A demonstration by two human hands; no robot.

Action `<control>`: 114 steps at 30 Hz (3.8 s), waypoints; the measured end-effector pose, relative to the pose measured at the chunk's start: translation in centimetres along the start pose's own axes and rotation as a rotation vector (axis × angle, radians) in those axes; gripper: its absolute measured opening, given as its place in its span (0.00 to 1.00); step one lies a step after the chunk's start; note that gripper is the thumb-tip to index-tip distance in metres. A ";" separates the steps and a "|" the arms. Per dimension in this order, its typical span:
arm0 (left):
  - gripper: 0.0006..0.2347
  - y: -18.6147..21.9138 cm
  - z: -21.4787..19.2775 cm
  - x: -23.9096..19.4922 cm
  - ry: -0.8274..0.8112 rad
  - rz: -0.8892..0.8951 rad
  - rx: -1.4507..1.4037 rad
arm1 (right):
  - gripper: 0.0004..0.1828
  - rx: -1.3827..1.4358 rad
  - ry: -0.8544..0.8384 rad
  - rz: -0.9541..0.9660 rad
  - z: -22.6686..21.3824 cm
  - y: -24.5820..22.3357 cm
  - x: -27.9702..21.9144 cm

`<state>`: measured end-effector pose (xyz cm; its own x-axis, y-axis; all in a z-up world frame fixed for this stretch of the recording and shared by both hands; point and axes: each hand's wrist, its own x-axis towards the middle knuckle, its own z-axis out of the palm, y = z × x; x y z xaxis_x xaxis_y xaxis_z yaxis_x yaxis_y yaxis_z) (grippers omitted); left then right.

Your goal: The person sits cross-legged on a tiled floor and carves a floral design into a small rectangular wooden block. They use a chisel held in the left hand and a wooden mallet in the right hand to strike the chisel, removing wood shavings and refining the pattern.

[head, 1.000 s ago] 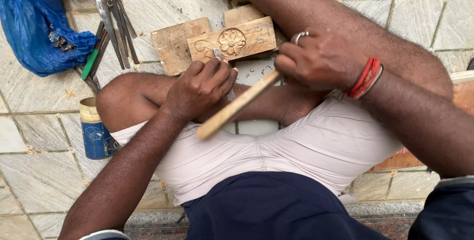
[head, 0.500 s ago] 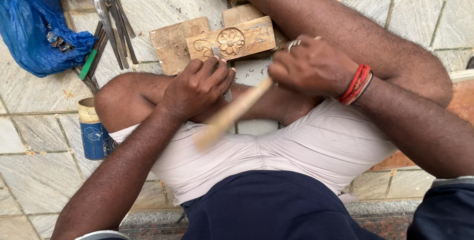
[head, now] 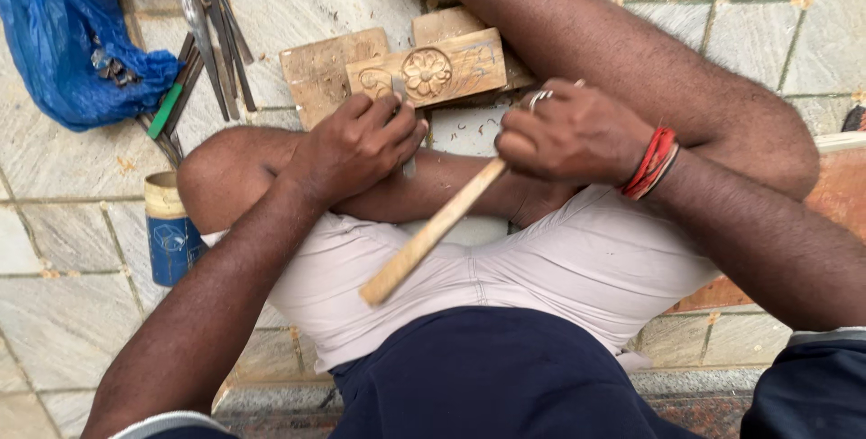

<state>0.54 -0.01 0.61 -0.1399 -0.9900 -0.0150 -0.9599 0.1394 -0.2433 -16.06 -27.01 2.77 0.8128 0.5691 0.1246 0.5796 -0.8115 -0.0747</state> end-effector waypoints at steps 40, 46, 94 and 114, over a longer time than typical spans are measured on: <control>0.10 -0.1 -0.5 0.4 0.061 -0.026 -0.064 | 0.20 -0.236 0.075 0.050 2.9 0.8 -0.8; 0.10 0.0 0.2 0.3 0.062 -0.011 -0.052 | 0.21 -0.207 0.019 0.048 2.7 1.4 -0.3; 0.24 -6.0 3.0 -1.0 -0.676 -1.258 -1.052 | 0.19 1.108 0.674 1.194 9.9 0.0 4.6; 0.15 -4.2 3.8 1.3 0.425 -1.556 -1.607 | 0.27 1.689 0.668 1.218 2.2 -4.9 -0.8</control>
<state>5.33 -1.98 -2.09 0.8423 -0.2861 -0.4568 0.3439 -0.3672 0.8642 -19.45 -23.22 0.83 0.7996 -0.4071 -0.4415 -0.2637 0.4225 -0.8671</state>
